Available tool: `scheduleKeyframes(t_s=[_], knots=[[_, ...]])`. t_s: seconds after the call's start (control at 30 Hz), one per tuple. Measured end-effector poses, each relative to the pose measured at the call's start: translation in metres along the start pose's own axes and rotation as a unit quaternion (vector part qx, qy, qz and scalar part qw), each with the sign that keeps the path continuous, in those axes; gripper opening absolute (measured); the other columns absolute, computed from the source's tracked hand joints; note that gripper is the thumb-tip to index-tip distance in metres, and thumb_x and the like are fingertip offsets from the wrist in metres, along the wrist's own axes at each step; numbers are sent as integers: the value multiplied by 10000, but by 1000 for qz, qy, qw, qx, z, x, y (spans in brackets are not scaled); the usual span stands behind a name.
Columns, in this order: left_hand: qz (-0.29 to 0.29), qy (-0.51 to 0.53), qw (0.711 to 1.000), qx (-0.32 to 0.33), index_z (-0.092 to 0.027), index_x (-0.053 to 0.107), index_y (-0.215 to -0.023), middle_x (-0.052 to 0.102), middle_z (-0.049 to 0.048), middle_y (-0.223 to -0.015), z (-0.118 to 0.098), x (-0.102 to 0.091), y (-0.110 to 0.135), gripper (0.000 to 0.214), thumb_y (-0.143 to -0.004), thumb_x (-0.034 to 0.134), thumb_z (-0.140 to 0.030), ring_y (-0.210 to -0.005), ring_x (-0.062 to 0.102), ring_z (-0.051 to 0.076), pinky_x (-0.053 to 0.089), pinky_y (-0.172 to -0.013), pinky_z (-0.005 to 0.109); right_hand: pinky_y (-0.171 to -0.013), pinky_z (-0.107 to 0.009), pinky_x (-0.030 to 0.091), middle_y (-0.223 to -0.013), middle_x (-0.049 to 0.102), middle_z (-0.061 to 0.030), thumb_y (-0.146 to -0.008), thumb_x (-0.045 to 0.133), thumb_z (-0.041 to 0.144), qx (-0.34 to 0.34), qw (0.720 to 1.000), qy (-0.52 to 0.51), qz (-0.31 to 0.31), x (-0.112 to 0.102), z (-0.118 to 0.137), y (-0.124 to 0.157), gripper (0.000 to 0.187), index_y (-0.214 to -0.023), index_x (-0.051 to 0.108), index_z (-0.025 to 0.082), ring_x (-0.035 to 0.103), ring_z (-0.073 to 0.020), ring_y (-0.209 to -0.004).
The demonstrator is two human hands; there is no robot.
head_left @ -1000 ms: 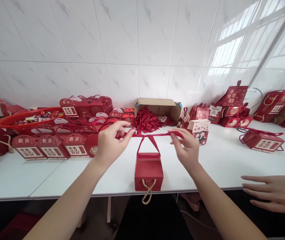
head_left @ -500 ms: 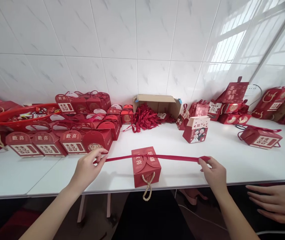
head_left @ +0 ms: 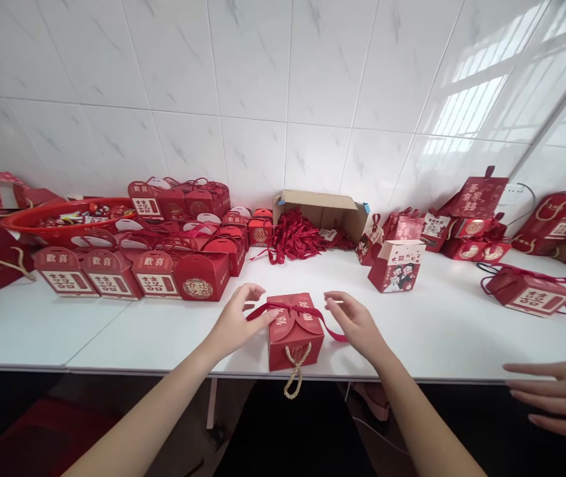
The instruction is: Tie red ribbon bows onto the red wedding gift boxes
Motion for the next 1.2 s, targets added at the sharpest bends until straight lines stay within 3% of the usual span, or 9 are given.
scheduleKeyframes(t_s=[0.17, 0.33, 0.53, 0.6, 0.67, 0.77, 0.83, 1.03, 1.2], knots=[[36, 72, 995, -66, -198, 448, -847, 479, 5, -883, 10, 15, -5, 342, -692, 676, -400, -838, 510, 158, 456, -721, 292, -551, -234, 421, -772, 516, 21, -755, 635, 516, 68, 985, -119, 105, 43, -7, -5, 365, -806, 478, 191, 506, -101, -609], [105, 93, 981, -130, -202, 427, -823, 483, -31, -815, 17, 25, -4, 333, -689, 664, -395, -690, 471, 120, 386, -625, 247, -489, -206, 358, -714, 475, 56, -752, 638, 520, 126, 963, -209, 118, 55, -13, 7, 391, -776, 397, 213, 423, -66, -527], [186, 48, 974, -119, -179, 455, -635, 402, -50, -628, 16, 36, -4, 383, -705, 602, -526, -606, 389, 124, 290, -581, 248, -425, -194, 172, -544, 366, 99, -695, 643, 601, 186, 956, -190, 124, 61, -23, 13, 481, -712, 351, 219, 257, -47, -435], [178, 27, 977, -116, -190, 384, -569, 324, -64, -571, 15, 34, -5, 435, -699, 599, -545, -558, 321, 111, 242, -548, 246, -432, -209, 155, -531, 346, 90, -691, 642, 611, 188, 962, -139, 138, 57, -24, 11, 484, -673, 375, 207, 240, -52, -447], [132, -14, 986, -98, -200, 312, -554, 288, -68, -559, 9, 25, -7, 472, -683, 622, -532, -548, 293, 107, 230, -538, 246, -450, -222, 160, -542, 347, 72, -708, 622, 620, 179, 968, -89, 156, 52, -23, 8, 483, -632, 416, 189, 252, -59, -476], [50, -97, 993, -35, -203, 297, -583, 344, -55, -609, -13, 10, -8, 457, -670, 652, -477, -579, 334, 118, 260, -551, 249, -473, -236, 168, -570, 378, 46, -762, 555, 630, 153, 967, -71, 190, 47, -14, 5, 496, -598, 464, 171, 275, -70, -508], [33, -125, 992, 1, -207, 316, -617, 378, -47, -652, -28, 8, -8, 420, -665, 662, -441, -612, 364, 129, 286, -563, 254, -481, -237, 170, -582, 399, 43, -773, 559, 610, 137, 964, -94, 209, 48, -7, 6, 475, -609, 482, 171, 283, -72, -515], [133, -42, 990, -14, -228, 349, -767, 370, -66, -662, -37, 34, -5, 301, -694, 632, -299, -608, 365, 128, 342, -561, 251, -477, -227, 163, -534, 367, 70, -730, 659, 529, 146, 948, -161, 232, 58, -3, 11, 440, -593, 428, 181, 256, -63, -486], [129, -33, 991, 24, -228, 366, -840, 379, -46, -745, -47, 35, -4, 286, -693, 611, -210, -668, 392, 131, 380, -631, 260, -480, -236, 135, -529, 316, 82, -725, 674, 499, 143, 944, -211, 210, 65, 2, 12, 487, -580, 324, 193, 215, -56, -484]])
Point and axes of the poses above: each hand's wrist, its own y-axis away from the middle knuckle, its own x-axis out of the palm, z = x × y, the point moved 10 cm from there along -y, towards the middle knuckle
